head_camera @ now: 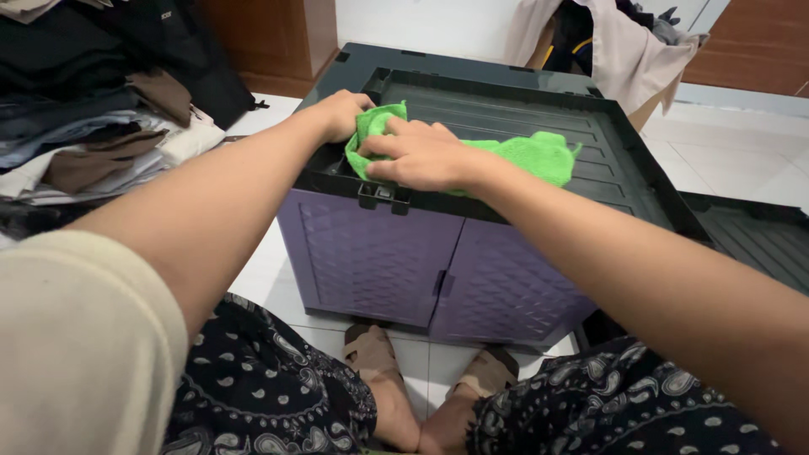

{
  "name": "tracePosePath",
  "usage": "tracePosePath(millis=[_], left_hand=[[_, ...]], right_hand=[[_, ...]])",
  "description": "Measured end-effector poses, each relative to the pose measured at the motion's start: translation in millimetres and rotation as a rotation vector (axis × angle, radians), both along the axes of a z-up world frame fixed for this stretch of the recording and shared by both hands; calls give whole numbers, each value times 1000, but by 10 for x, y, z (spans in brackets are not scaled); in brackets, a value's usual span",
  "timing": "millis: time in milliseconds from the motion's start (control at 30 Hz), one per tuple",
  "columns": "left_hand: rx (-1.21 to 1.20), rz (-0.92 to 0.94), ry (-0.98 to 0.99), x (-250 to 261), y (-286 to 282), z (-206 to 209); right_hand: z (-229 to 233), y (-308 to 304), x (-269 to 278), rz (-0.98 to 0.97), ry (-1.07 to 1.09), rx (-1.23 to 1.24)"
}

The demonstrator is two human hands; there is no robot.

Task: The person assembles a purple plastic storage box by attaching two side panels and a top lid, then wipes the top surface with a green cloth. The person sits on the floor during the task.

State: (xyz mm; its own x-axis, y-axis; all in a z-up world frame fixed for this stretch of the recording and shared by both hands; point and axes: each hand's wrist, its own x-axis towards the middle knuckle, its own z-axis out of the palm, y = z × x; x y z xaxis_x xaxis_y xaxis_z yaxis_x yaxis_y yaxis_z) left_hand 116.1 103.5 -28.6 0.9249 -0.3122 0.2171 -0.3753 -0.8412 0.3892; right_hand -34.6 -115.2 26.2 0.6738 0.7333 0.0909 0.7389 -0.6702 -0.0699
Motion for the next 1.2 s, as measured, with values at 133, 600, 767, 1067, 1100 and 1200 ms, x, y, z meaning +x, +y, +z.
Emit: tracePosePath(millis=[133, 600, 767, 1067, 1100, 1200], left_hand=[[109, 130, 67, -133, -89, 92], [22, 120, 101, -319, -116, 151], [52, 121, 154, -347, -165, 245], [70, 290, 198, -604, -265, 365], [71, 295, 195, -615, -261, 366], [75, 287, 178, -604, -283, 363]], right_hand=[[11, -499, -48, -41, 27, 27], [-31, -608, 124, -241, -108, -52], [-7, 59, 27, 108, 71, 202], [323, -1237, -298, -27, 467, 180], [324, -1336, -345, -14, 476, 222], [255, -1356, -372, -185, 480, 232]])
